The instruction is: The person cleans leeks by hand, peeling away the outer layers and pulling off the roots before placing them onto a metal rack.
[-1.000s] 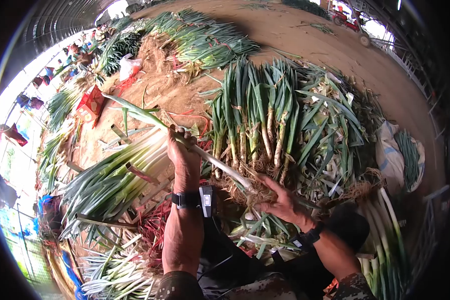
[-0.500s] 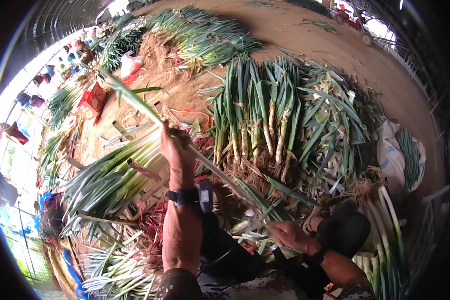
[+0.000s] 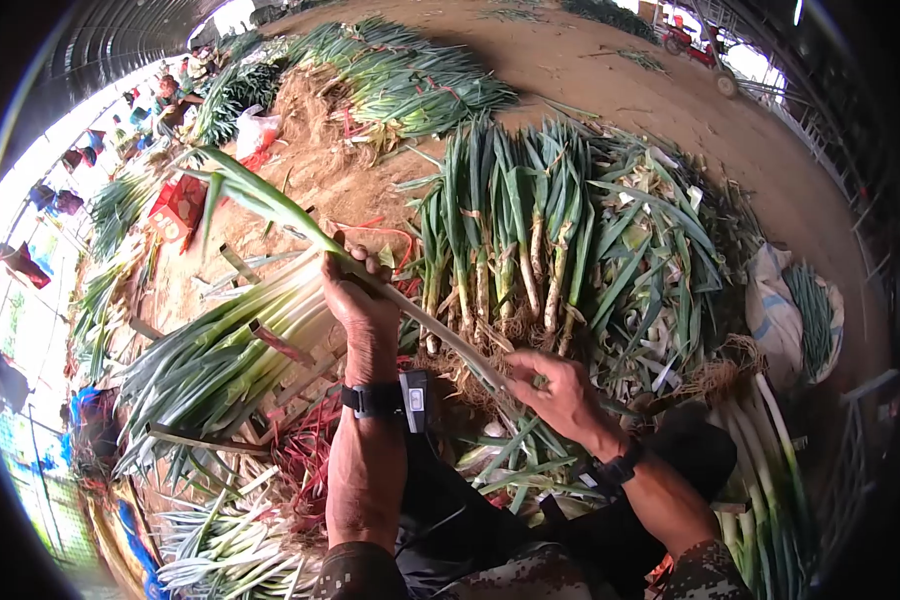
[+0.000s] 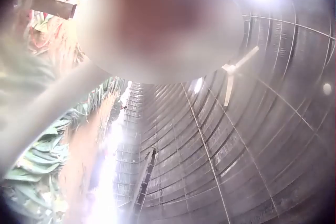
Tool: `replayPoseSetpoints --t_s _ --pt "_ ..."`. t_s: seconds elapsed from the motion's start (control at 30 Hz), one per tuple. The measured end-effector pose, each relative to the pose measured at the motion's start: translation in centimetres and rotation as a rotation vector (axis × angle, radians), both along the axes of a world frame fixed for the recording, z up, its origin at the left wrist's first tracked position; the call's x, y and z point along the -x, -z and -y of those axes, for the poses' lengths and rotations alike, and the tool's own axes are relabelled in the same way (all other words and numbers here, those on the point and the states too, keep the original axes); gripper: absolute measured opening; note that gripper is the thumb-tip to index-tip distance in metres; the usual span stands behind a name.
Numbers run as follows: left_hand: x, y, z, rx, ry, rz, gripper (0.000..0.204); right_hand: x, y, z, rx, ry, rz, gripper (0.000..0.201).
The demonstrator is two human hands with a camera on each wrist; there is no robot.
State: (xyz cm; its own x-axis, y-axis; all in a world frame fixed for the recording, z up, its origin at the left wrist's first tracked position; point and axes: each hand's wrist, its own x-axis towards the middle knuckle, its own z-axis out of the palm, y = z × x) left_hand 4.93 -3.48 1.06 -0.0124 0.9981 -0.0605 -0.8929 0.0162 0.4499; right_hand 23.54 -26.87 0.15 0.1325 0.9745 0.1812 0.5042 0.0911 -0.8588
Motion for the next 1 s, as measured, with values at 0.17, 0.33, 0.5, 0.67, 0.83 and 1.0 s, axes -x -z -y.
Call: replayPoseSetpoints --t_s 0.17,0.33,0.5,0.67,0.83,1.0 --pt "0.1 -0.1 -0.1 0.006 0.104 0.068 0.034 0.1 3.0 -2.5 0.112 -0.121 -0.377 0.031" --pt "0.6 0.1 -0.4 -0.066 0.127 0.065 0.034 -0.1 5.4 -1.1 0.04 0.002 -0.139 0.012" --pt "1.7 -0.4 -0.9 -0.194 0.177 0.114 0.037 -4.1 9.9 2.3 0.23 0.128 0.423 0.019" --pt "1.0 -0.5 -0.6 -0.215 0.197 0.094 0.037 -2.8 4.9 1.4 0.145 0.004 -0.128 0.029" --pt "-0.2 -0.6 0.2 -0.297 0.332 0.275 0.039 -1.4 1.4 -2.0 0.253 -0.237 -0.17 0.031" --pt "-0.3 -0.5 0.3 -0.355 0.468 0.418 0.041 0.5 4.1 -1.6 0.168 -0.075 -0.11 0.026"
